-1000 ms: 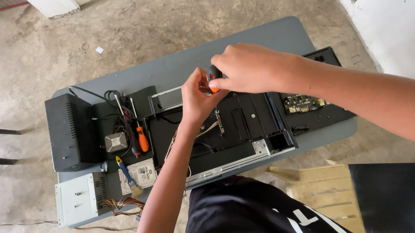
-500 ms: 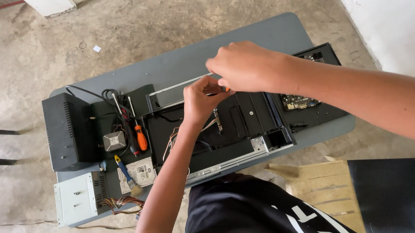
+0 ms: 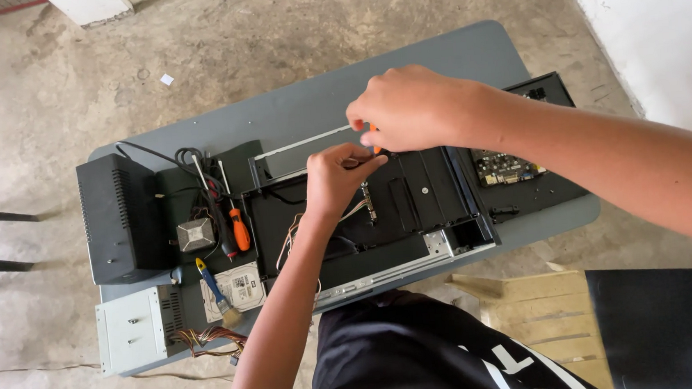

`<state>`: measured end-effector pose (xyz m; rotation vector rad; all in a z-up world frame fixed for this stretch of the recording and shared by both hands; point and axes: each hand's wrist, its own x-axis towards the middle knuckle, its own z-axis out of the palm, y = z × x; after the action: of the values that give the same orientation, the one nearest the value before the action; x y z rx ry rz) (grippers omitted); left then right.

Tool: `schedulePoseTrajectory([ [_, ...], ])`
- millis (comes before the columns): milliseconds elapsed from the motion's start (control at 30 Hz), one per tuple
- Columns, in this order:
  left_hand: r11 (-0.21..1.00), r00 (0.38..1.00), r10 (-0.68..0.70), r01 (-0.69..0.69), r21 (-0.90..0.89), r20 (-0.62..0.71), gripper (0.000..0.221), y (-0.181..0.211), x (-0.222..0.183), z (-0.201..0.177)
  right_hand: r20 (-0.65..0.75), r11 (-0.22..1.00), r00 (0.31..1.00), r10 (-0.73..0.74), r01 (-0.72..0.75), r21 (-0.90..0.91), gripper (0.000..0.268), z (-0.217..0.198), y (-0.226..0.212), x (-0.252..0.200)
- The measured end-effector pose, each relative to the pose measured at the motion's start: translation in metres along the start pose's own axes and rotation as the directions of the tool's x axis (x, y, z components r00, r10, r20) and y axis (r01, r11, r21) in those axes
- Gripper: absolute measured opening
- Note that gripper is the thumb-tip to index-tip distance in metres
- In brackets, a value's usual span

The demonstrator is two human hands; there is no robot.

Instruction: Disassembling a desktop computer case and removing internal components using a screwdriver

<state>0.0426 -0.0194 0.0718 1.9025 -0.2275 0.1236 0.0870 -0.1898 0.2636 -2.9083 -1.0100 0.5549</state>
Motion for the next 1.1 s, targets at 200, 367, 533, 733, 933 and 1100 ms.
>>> schedulePoseTrajectory([
  [200, 0.978, 0.990, -0.050, 0.022, 0.207, 0.133, 0.037, 0.000, 0.007, -0.018, 0.031, 0.987, 0.988, -0.154, 0.155, -0.043, 0.036, -0.012, -0.004, -0.015],
  [367, 0.879, 0.916, -0.208, 0.022, 0.476, 0.342, 0.054, -0.028, -0.001, -0.012, 0.025, 0.980, 0.980, -0.198, 0.198, 0.011, 0.029, -0.016, 0.005, -0.017],
  [533, 0.913, 0.940, -0.083, -0.062, 0.402, 0.332, 0.031, -0.056, 0.002, 0.001, -0.032, 0.979, 0.979, -0.202, 0.203, 0.016, 0.023, -0.016, 0.023, -0.036],
  [733, 0.924, 0.914, 0.168, -0.277, 0.265, 0.369, 0.030, -0.037, 0.008, 0.011, 0.090, 0.952, 0.984, 0.152, -0.170, 0.253, 0.036, -0.028, 0.039, -0.089],
  [933, 0.928, 0.903, 0.196, -0.297, 0.226, 0.381, 0.030, -0.026, 0.010, 0.038, -0.087, 0.862, 0.928, 0.362, -0.298, 0.410, 0.038, 0.003, 0.089, -0.169],
  [1100, 0.882, 0.892, 0.204, -0.347, 0.319, 0.404, 0.023, -0.023, 0.005, 0.093, -0.345, 0.637, 0.697, 0.629, -0.207, 0.743, 0.037, 0.101, 0.091, -0.215],
])
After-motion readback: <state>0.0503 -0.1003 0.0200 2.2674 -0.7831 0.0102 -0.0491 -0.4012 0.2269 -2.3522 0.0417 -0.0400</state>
